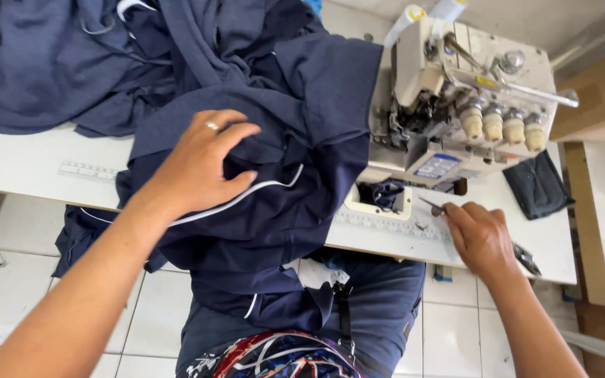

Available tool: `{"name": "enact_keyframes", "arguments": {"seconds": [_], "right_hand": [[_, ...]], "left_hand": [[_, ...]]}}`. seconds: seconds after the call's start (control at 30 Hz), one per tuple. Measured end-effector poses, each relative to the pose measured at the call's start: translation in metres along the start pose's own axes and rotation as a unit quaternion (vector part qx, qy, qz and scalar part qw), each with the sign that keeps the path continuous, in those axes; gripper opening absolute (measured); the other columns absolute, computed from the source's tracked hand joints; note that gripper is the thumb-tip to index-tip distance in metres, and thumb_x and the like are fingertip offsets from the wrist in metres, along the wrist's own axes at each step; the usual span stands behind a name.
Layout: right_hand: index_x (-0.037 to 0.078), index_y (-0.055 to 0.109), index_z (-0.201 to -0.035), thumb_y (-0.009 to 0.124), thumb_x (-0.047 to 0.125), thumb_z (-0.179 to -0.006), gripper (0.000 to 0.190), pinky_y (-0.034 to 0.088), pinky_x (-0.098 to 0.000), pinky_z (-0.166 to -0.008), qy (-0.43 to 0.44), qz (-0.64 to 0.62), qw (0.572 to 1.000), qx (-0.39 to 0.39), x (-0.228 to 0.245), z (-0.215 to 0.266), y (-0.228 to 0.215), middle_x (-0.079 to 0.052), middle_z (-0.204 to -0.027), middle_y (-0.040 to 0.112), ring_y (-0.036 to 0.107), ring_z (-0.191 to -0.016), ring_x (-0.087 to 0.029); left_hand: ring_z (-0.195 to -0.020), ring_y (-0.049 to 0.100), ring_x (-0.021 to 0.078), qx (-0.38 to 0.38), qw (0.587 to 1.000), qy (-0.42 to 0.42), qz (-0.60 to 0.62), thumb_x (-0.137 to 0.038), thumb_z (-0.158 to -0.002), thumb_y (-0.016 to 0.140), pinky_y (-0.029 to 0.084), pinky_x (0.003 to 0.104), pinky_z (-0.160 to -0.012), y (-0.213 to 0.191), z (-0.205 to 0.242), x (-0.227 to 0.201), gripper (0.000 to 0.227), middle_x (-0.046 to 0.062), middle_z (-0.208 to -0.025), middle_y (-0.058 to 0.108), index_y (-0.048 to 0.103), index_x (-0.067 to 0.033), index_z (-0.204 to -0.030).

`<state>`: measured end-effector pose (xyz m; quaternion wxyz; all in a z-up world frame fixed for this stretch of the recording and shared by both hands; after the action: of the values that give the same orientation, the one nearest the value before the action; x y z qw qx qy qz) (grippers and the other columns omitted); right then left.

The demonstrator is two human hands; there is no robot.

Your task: Threading an industrial overlock sewing machine using tweezers and scissors to guide thread through eyelets.

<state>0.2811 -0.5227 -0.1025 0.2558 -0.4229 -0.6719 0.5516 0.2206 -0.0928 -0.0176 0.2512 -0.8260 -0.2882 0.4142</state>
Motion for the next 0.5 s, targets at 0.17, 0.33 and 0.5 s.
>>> {"name": "enact_keyframes", "arguments": {"seconds": [0.17, 0.33, 0.5], "right_hand": [[0.023, 0.069, -0.115, 0.061, 0.036, -0.097, 0.023, 0.043, -0.0315, -0.081, 0.012, -0.017, 0.998, -0.065, -0.038, 0.006, 0.028, 0.000, -0.091, 0.057, 0.059, -0.091, -0.020], [0.016, 0.071, -0.109, 0.069, 0.034, -0.090, 0.026, 0.043, -0.0369, -0.082, 0.062, -0.169, 0.983, -0.034, 0.057, 0.013, -0.001, -0.008, -0.096, 0.064, 0.058, -0.095, -0.026], [0.011, 0.068, -0.079, 0.064, 0.040, -0.087, 0.030, 0.047, -0.0342, -0.055, 0.010, -0.435, 0.888, 0.148, 0.217, 0.050, 0.042, -0.004, -0.068, 0.066, 0.063, -0.061, -0.021]], "left_hand": [[-0.108, 0.054, 0.0272, 0.094, 0.960, -0.165, -0.208, -0.022, -0.086, 0.069, 0.033, 0.047, -0.100, 0.028, 0.035, 0.087, 0.019, 0.005, -0.103, 0.060, 0.069, -0.0165, -0.104], [-0.092, 0.063, 0.0259, -0.032, 0.988, -0.080, -0.125, -0.013, -0.089, 0.074, 0.046, 0.037, -0.084, -0.001, 0.017, 0.078, 0.007, 0.002, -0.089, 0.067, 0.068, -0.0147, -0.086], [-0.098, 0.064, 0.0262, -0.059, 0.997, -0.050, -0.031, -0.001, -0.097, 0.065, 0.046, 0.036, -0.090, -0.032, -0.002, 0.059, 0.005, 0.014, -0.102, 0.068, 0.066, 0.0002, -0.091]]}}
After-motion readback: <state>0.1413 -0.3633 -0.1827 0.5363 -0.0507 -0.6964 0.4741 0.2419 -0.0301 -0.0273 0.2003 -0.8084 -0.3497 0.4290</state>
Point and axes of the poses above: each hand's wrist, its own z-axis away from the middle knuckle, its own y-axis out of the palm, x = y × z, the point moved 8 cm from there along -z, towards the middle knuckle
